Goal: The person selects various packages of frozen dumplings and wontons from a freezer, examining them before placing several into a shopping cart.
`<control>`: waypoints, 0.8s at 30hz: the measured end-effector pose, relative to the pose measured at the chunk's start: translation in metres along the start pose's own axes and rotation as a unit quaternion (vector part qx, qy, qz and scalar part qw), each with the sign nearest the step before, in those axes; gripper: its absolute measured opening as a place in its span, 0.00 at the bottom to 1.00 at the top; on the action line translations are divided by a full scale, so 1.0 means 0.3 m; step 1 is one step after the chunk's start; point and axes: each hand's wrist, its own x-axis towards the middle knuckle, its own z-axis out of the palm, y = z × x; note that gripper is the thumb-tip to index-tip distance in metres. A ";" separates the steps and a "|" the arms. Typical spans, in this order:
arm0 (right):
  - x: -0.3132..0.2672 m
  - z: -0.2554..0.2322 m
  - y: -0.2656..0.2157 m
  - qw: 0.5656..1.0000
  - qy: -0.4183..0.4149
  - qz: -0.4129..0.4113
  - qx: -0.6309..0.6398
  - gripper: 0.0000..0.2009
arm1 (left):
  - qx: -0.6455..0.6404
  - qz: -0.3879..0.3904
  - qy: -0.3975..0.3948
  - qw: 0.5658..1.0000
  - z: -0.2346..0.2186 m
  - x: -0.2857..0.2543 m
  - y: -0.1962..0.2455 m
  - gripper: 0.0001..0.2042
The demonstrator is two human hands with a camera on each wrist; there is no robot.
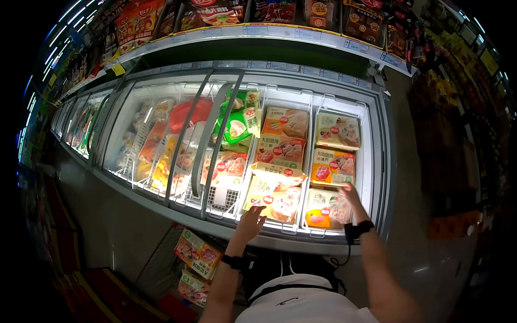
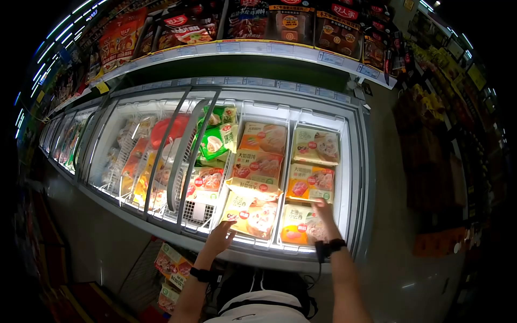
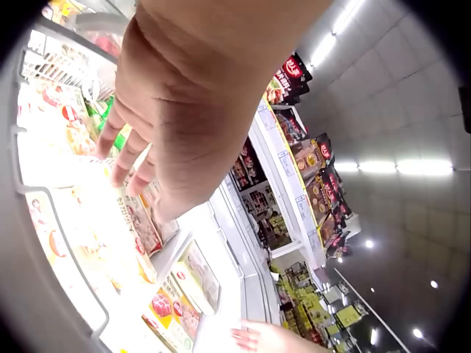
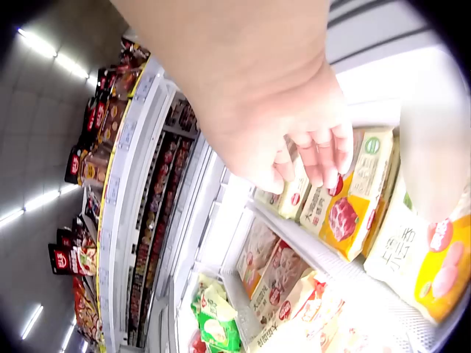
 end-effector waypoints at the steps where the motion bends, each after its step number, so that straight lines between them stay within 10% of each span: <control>1: -0.002 0.079 -0.090 0.997 0.038 0.007 -0.067 0.17 | 0.008 0.010 -0.016 1.000 0.040 0.038 -0.013 0.16; 5: 0.228 0.305 -0.004 0.962 -0.008 -0.211 -0.174 0.20 | 0.127 -0.015 -0.050 0.991 0.140 0.152 0.010 0.18; 15: 0.284 0.599 -0.010 0.831 0.046 -0.251 -0.494 0.31 | -0.052 -0.098 -0.011 0.994 0.247 0.022 0.081 0.14; 24: 0.281 0.588 -0.046 0.833 0.019 -0.313 -0.457 0.25 | -0.056 -0.165 0.031 0.984 0.165 -0.059 0.072 0.14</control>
